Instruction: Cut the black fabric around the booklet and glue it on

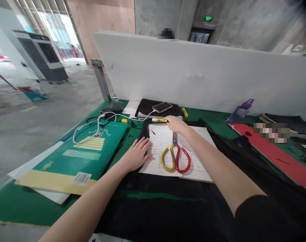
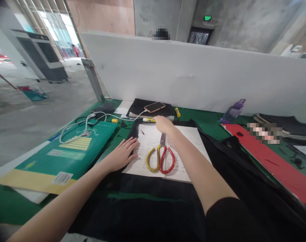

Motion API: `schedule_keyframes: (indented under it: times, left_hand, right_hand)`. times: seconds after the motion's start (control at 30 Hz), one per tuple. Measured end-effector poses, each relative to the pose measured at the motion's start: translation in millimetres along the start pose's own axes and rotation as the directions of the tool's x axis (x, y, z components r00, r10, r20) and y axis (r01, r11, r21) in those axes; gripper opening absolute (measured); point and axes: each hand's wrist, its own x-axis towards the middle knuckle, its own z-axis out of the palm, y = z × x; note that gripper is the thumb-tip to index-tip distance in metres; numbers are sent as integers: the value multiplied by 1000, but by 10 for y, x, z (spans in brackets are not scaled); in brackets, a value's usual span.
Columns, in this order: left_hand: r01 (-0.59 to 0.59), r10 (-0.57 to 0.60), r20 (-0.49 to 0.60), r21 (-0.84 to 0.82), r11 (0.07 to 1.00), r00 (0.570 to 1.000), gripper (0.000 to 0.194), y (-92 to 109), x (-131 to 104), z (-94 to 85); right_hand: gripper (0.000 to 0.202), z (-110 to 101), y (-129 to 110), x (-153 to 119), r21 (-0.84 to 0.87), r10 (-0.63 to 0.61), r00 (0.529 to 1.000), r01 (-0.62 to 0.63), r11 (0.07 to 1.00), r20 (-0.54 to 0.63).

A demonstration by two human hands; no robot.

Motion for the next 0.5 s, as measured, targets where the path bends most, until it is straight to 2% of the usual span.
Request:
schedule_keyframes:
  times: [0.1,0.2,0.33,0.5]
  left_hand:
    - [-8,8,-16,27,1000,1000,62,10,13,12]
    - [-36,38,-31,48,998,999,61,11,27,16]
    - [-57,57,-15,42,998,998,60,14,34,-4]
    - [-49,48,24,40,998,999,62,27,34,-41]
  right_hand:
    - [40,89,-37,254,-27,-15,999,16,1000,34]
    - [37,159,-117,388,-78,-8,999,11,997,37]
    - [30,233,-244,449,-158,21,1000,-20,987,3]
    - [34,311,-327,469,-217,60,998,-66,974,-35]
